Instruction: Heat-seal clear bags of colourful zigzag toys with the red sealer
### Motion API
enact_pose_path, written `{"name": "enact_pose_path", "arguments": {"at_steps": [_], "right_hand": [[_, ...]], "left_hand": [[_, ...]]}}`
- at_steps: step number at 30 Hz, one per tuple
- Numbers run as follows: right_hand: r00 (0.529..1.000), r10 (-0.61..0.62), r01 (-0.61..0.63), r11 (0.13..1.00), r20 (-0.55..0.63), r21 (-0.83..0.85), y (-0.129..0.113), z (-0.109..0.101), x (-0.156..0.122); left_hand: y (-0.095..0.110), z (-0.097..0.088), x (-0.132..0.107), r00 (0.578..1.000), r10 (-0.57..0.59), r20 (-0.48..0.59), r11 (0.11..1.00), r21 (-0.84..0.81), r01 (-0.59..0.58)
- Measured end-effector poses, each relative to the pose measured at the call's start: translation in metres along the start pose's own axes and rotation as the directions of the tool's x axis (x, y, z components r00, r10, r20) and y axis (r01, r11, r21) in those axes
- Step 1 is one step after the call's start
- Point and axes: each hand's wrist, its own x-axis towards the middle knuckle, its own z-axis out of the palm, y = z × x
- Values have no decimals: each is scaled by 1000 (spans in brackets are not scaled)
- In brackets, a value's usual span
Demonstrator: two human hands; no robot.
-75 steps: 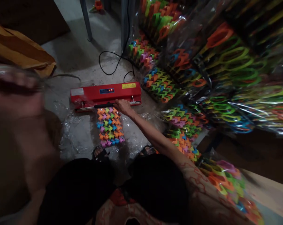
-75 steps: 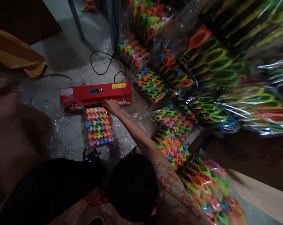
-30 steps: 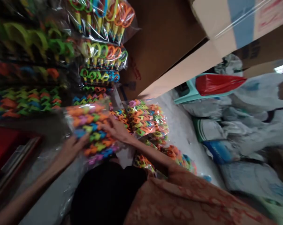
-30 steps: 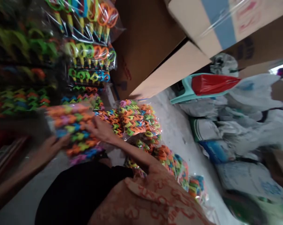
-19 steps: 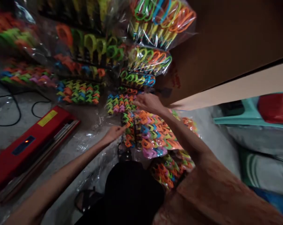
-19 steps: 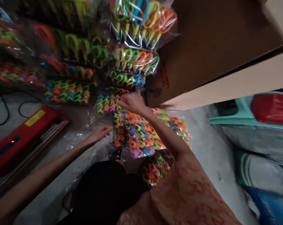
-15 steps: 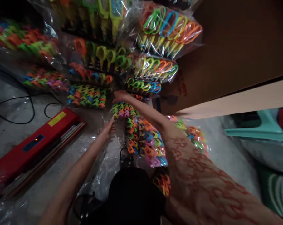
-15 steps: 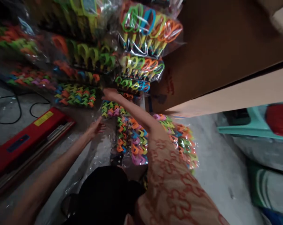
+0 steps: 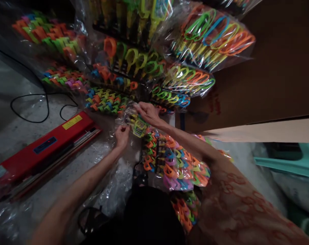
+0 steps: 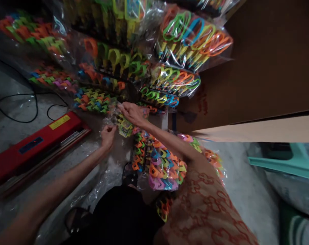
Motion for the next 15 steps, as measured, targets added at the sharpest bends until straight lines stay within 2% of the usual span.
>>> {"name": "enact_pose_path", "arguments": {"at_steps": [1,3,4,5,7,9,11,13,15], "right_hand": [[995,-73,73,997,-61,-15,-11,-7,-14],[977,-161,163,987,-137,8,-37,-18,-40],[975,-169,179,982,-147,58,-51,-19,-49],[978,-155,173,976,-137,131,-63,-16,-56],[995,-84,97,945,-55,313,-82,2,-63],[997,18,-52,877,76,478,-94,38,-64],[962,150,-256,781,227,570,-102,87,-66],[885,293,-459,681,362,571,-109,140,-73],[795,401,-603,598,454,528,-115,188,-84]], "left_hand": [[11,-16,-7,991,127,37,990,61,-129],[37,-56,-24,921,359,151,912,153,-381],[50,-78,-34,886,420,196,876,168,-453],[62,-101,-43,875,435,211,867,165,-471],[82,-145,-61,906,389,170,899,148,-413],[89,-184,-73,942,327,73,931,146,-335],[81,-218,-79,954,293,-55,945,167,-281],[59,-245,-80,947,252,-200,958,188,-216],[31,-266,-81,923,161,-349,981,159,-111]]}}
